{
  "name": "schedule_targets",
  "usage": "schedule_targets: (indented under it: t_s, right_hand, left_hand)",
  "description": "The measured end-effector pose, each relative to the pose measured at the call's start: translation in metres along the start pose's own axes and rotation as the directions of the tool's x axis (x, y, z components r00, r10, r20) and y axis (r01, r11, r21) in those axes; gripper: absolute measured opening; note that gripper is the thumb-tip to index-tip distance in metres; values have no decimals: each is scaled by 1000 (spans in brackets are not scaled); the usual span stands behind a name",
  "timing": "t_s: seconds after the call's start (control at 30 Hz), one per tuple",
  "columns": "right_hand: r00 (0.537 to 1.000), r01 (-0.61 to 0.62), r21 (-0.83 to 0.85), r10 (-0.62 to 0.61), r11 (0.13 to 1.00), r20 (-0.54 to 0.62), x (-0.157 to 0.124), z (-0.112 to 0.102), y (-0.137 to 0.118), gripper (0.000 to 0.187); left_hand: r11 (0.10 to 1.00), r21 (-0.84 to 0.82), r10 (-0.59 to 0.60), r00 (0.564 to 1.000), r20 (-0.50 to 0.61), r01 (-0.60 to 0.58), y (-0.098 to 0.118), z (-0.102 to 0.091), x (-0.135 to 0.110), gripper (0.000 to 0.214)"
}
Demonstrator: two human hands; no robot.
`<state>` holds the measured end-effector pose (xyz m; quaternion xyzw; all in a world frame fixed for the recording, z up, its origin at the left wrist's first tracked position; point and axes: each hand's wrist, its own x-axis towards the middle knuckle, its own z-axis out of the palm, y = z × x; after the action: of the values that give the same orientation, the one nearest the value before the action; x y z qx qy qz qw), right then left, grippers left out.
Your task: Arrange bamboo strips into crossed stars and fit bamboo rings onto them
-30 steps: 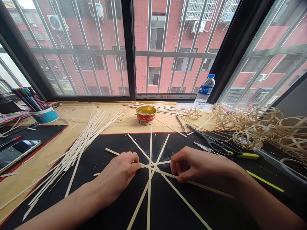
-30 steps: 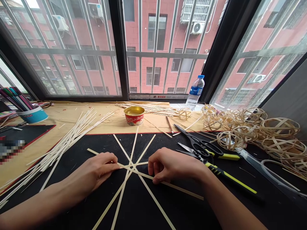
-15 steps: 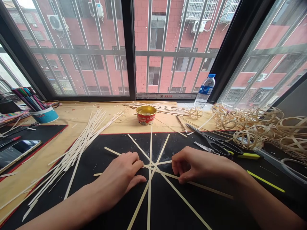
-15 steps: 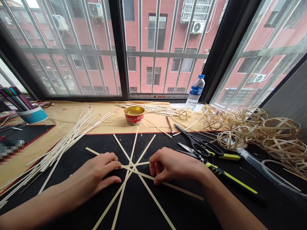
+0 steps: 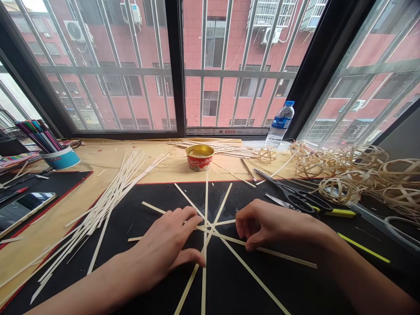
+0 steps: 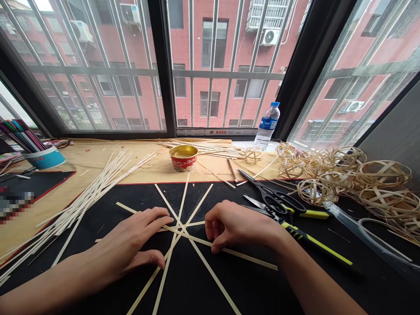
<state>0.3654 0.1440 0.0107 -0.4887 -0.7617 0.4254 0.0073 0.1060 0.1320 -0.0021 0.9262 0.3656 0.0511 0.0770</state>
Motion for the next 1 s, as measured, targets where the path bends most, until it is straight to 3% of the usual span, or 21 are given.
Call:
schedule_targets:
  t_s: [0.1, 0.2, 0.43, 0.67, 0.87, 0.93, 1.0]
  right_hand:
    - [999, 31, 30, -31, 999, 15, -1, -1, 0, 20]
    - [998, 60, 64, -60, 996, 6, -3, -2, -2, 23]
    - [996, 91, 30, -91, 995, -26, 0, 1, -7, 30]
    - [990, 137, -1, -137, 991, -40, -3, -1, -5, 23]
    - [984, 145, 70, -151, 987, 90, -16, 2, -14, 17]
    - [985, 162, 83, -166, 983, 44, -15, 3, -16, 16]
    - [974, 200, 68, -191, 977, -120, -12, 2, -14, 15]
  left_hand:
    - [999, 20, 32, 999, 14, -32, -2, 5, 1, 87]
    - [998, 3, 58, 998, 27, -58, -5, 11, 3, 97]
    - [999, 8, 52, 993, 104, -53, -2, 7, 4, 94]
    - [999, -18, 42, 993, 110, -40, -3, 7, 3, 90]
    - [999, -48, 15, 987, 162, -8, -3, 5, 1, 90]
    - [998, -56, 9, 982, 187, 1, -3, 4, 1, 90]
    - [998, -64, 8, 981, 193, 5, -4, 4, 1, 89]
